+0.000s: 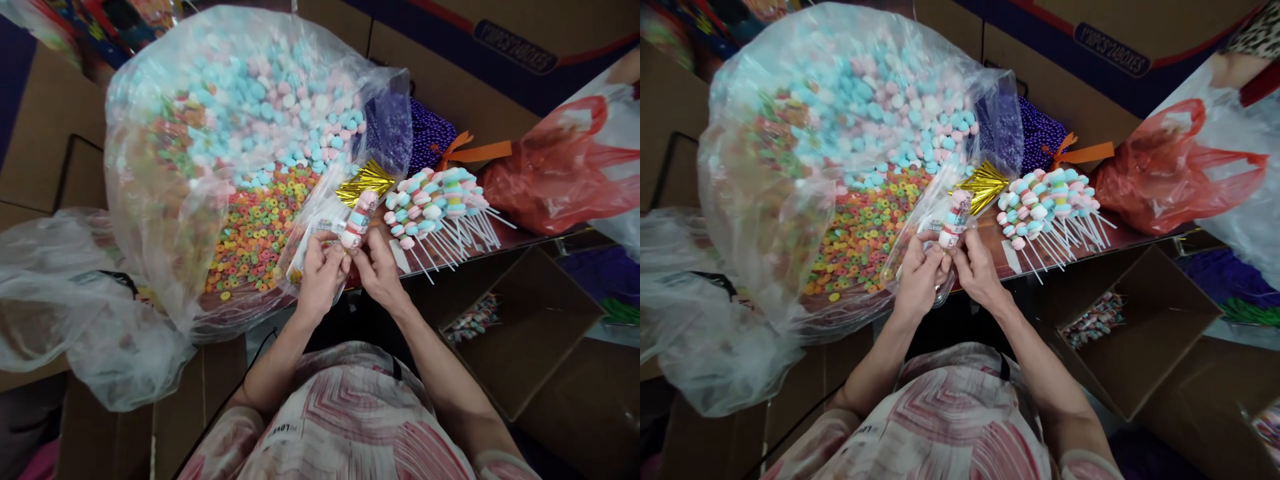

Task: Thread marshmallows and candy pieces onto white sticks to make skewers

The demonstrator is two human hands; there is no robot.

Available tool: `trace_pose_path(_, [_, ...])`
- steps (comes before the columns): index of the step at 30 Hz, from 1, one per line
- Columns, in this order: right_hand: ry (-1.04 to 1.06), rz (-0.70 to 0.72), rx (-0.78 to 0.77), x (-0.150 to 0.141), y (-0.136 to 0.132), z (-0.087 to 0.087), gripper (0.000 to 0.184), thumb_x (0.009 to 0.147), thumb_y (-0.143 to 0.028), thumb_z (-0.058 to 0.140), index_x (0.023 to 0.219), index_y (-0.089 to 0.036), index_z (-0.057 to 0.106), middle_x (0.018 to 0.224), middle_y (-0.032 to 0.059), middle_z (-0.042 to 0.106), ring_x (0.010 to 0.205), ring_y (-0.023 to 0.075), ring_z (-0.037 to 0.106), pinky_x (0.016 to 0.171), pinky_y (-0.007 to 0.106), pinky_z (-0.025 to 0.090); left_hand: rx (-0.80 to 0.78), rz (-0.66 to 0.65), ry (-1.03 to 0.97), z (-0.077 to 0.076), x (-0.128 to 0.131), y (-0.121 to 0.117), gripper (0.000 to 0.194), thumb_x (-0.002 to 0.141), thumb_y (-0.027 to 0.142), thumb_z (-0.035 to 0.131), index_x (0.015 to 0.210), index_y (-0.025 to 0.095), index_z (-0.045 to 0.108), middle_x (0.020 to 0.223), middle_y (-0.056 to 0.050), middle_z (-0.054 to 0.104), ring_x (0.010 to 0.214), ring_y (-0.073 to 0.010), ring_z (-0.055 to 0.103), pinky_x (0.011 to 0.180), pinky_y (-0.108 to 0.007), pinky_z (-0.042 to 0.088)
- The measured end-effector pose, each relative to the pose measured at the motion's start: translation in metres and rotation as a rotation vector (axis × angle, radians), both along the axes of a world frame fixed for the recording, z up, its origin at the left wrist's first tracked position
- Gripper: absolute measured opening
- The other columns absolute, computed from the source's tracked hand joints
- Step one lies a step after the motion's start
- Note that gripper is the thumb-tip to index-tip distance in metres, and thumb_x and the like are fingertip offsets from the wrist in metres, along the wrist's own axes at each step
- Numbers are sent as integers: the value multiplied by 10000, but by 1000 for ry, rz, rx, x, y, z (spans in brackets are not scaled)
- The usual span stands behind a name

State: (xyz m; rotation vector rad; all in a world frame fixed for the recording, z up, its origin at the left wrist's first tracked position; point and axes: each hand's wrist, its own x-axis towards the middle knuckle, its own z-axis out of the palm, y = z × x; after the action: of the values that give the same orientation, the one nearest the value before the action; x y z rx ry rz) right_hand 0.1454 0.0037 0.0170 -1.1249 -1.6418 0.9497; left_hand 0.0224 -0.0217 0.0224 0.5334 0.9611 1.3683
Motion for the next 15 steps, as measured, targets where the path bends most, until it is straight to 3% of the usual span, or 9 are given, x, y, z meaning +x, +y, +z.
trace_pose_path(5, [-66, -60, 15, -2, -5, 1, 76, 981, -349, 519, 976, -276, 538, 811, 18, 572, 716, 204, 531, 675, 361, 511, 17, 84, 192, -7, 2, -7, 173, 820, 313, 813, 883, 184, 716, 724, 1, 638, 683, -119, 578, 571, -204, 403])
trace_pose_path(9, [-35, -46, -5, 2, -9, -2, 105, 995, -329, 536, 944, -240, 556, 761, -16, 559, 662, 160, 522, 625, 304, 489, -43, 34, 57, -8, 1, -1, 202, 754, 275, 863, 881, 172, 744, 641, 39, 583, 537, -65, 472, 496, -181, 350])
trace_pose_path(12, [-115, -95, 175, 4, -13, -8, 127, 1018, -238, 505, 951, -219, 611, 808, 9, 627, 705, 155, 593, 666, 295, 510, -189, -16, -182, -4, 0, 10, 221, 693, 207, 898, 759, 142, 698, 563, 79, 466, 443, -11, 321, 417, -140, 245])
trace_pose_path(15, [-267, -111, 456, 9, -12, -13, 278, 1031, -146, 431, 1040, -217, 701, 996, 89, 711, 906, 192, 675, 775, 323, 538, -348, -19, -340, 3, -2, 17, 234, 671, 89, 882, 709, 126, 654, 572, 86, 459, 430, 13, 318, 396, -104, 230])
